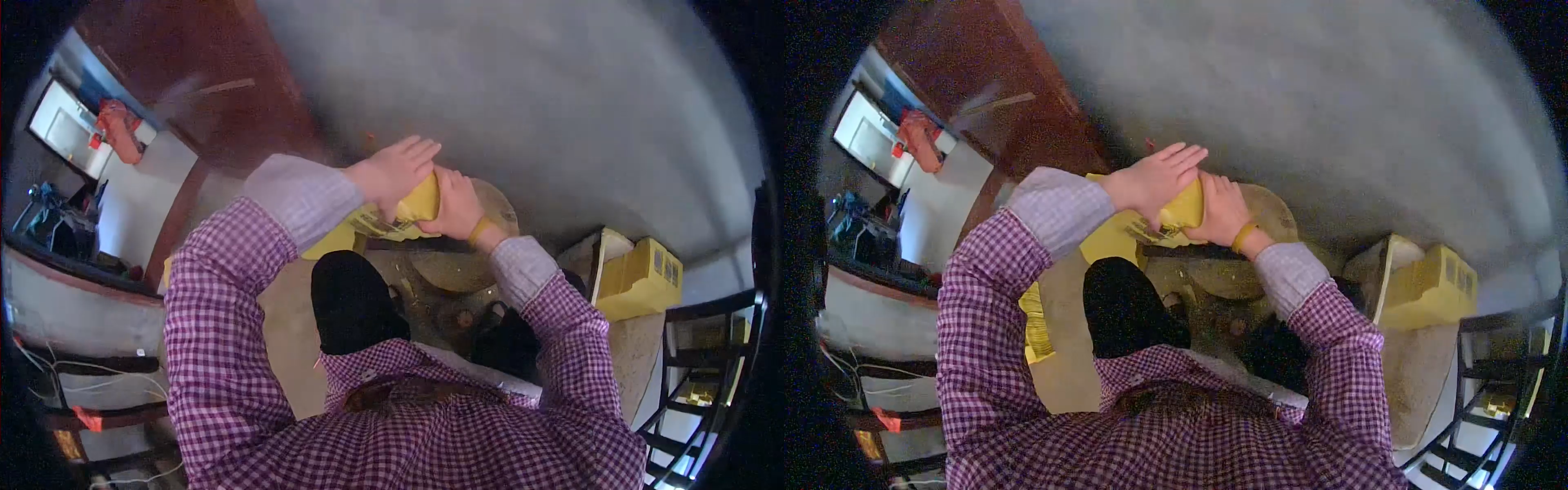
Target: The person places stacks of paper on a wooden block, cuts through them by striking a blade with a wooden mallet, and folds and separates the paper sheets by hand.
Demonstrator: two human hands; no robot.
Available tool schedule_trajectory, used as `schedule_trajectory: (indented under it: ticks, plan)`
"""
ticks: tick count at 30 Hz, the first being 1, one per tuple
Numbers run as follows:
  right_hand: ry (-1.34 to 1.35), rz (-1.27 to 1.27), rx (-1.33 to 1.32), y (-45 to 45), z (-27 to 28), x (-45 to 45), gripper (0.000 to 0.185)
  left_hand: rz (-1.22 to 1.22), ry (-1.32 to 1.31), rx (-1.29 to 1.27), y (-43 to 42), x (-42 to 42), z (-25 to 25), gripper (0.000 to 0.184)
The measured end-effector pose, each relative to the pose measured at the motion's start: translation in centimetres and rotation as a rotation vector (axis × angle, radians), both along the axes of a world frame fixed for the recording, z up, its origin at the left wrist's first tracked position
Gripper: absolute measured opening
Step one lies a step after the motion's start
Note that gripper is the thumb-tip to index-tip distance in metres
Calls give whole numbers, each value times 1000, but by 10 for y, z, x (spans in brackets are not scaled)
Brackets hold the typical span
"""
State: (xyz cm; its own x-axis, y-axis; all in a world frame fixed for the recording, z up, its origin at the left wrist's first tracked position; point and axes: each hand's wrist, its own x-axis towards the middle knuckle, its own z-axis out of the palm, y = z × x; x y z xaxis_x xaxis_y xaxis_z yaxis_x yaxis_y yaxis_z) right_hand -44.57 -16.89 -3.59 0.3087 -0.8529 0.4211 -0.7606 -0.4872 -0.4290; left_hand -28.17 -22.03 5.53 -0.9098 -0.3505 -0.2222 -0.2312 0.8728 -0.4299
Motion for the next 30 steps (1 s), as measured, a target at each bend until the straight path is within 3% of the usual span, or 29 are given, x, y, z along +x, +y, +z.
schedule_trajectory:
  ticks: [2,4,7,9,10,12,13,15,17,19,20,21,22,23,24,26,27,28,29,30]
  plan:
    - [12,-8,-27,-3,-1,8,91,-33,28,15,-9,11,-6,102]
    - [22,-21,-32,2,-3,16,91,31,169,329,-9,25,-13,92]
    - [-3,7,-30,-4,-1,13,85,-12,169,279,5,43,-13,86]
    - [-813,278,647,-20,-8,-10,69,-101,186,208,15,52,-18,87]
    - [-813,271,643,-31,-17,-21,69,-183,209,135,18,53,-21,89]
    - [-1289,216,801,-56,-47,-39,57,-158,200,116,28,48,4,90]
    - [-1293,220,803,-67,-61,-45,57,-128,185,94,35,46,25,92]
    - [-1385,73,486,-87,-78,-52,59,-73,238,138,51,39,71,92]
    - [-1485,97,575,-78,-51,-50,60,-23,290,189,61,35,109,92]
    - [-1697,250,751,-50,-7,-46,60,147,801,474,63,36,130,89]
    - [-1760,181,1048,-36,1,-56,59,139,803,476,58,39,123,89]
    - [-1758,180,1038,-21,8,-56,59,342,1084,945,48,42,105,84]
    - [-1663,114,825,-2,13,-48,59,555,1334,1432,37,44,84,79]
    - [-1557,47,619,14,16,-41,60,621,1424,1586,25,42,58,75]
    - [-1632,148,668,14,1,-56,64,690,1512,1742,13,41,27,71]
    - [-1910,587,943,-8,-42,-103,72,213,1240,993,7,56,-38,56]
    - [-1903,593,948,-4,-52,-113,76,554,1438,1446,8,38,-44,52]
    - [-1715,136,899,2,-53,-117,79,932,1573,1903,10,15,-49,47]
    - [-1718,127,897,9,-56,-115,79,932,1566,1912,6,4,-63,47]
    - [-1684,16,877,14,-57,-109,77,1027,1515,2096,-4,-4,-82,46]
